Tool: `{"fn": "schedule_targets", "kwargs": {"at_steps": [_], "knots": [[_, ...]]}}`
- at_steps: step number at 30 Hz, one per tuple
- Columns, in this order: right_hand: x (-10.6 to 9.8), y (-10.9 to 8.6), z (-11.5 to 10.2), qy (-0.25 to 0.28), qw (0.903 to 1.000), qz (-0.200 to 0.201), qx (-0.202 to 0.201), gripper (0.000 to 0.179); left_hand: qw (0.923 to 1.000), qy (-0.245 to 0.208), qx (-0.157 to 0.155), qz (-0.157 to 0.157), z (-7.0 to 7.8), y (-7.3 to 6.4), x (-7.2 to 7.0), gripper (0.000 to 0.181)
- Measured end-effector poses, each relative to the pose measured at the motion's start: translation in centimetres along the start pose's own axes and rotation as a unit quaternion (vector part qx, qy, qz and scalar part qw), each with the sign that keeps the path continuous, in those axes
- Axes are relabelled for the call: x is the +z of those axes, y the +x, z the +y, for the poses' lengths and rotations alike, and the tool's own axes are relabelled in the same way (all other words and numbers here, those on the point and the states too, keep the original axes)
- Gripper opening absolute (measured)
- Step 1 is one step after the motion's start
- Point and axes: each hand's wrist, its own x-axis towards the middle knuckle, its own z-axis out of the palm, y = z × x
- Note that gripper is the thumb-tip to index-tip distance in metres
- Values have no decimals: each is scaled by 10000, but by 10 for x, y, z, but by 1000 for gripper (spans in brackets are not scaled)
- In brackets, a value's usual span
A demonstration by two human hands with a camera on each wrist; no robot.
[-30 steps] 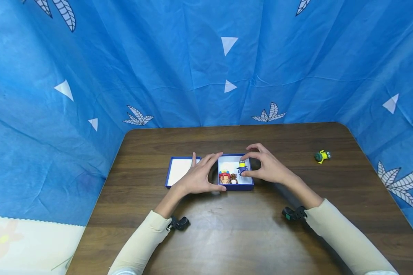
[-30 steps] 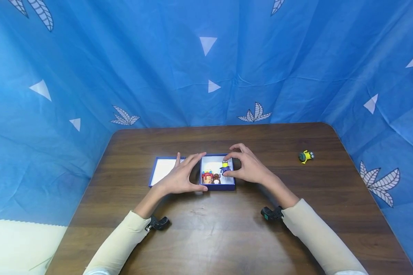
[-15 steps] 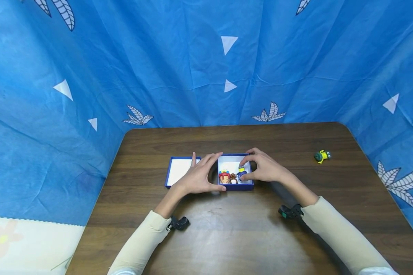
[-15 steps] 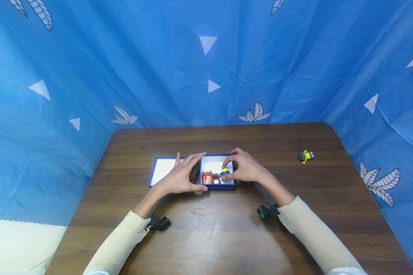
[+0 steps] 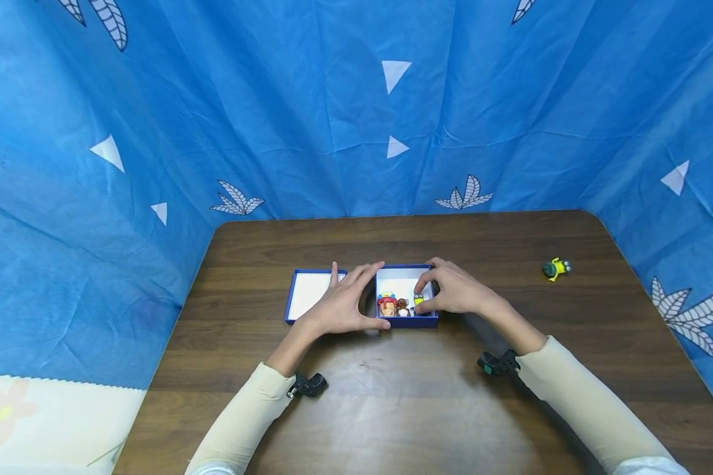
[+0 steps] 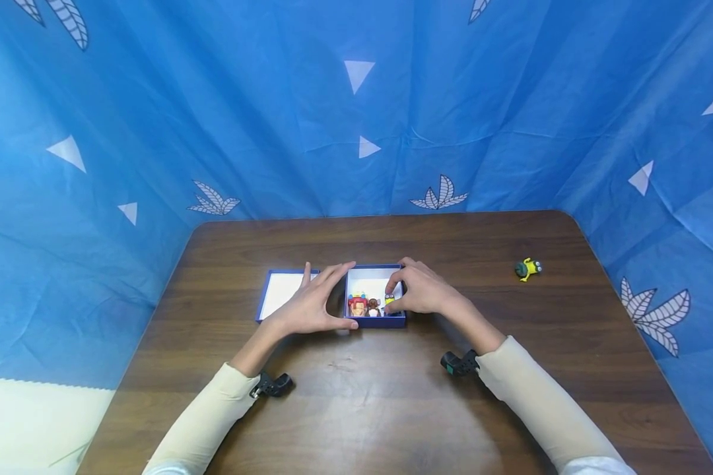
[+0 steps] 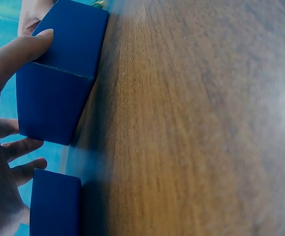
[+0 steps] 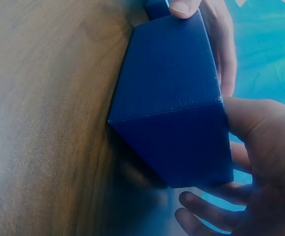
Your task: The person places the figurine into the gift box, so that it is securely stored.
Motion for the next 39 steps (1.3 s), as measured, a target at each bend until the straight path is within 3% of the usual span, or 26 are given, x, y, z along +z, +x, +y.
{"fn": "schedule_targets", "kwargs": {"at_steps": [9,15,21,28,39], "knots": [[1,1,2,87,10000,-1,-16,19,10000,0,-13,-3,0,0,-1,124],[1,-3,9,175,9996,77,-214,24,10000,2,-7,-43,1,0,0,124],[-5,-13,21,691,9924,820,-604,34,10000,-40,-11,-27,0,1,-1,124],[-15,-30,46,1050,9813,1496,-606,28,10000,-54,60,51,0,1,-1,125],[-19,-70,92,1086,9714,2113,-37,25,10000,-40,75,46,1,-2,-1,125]]}}
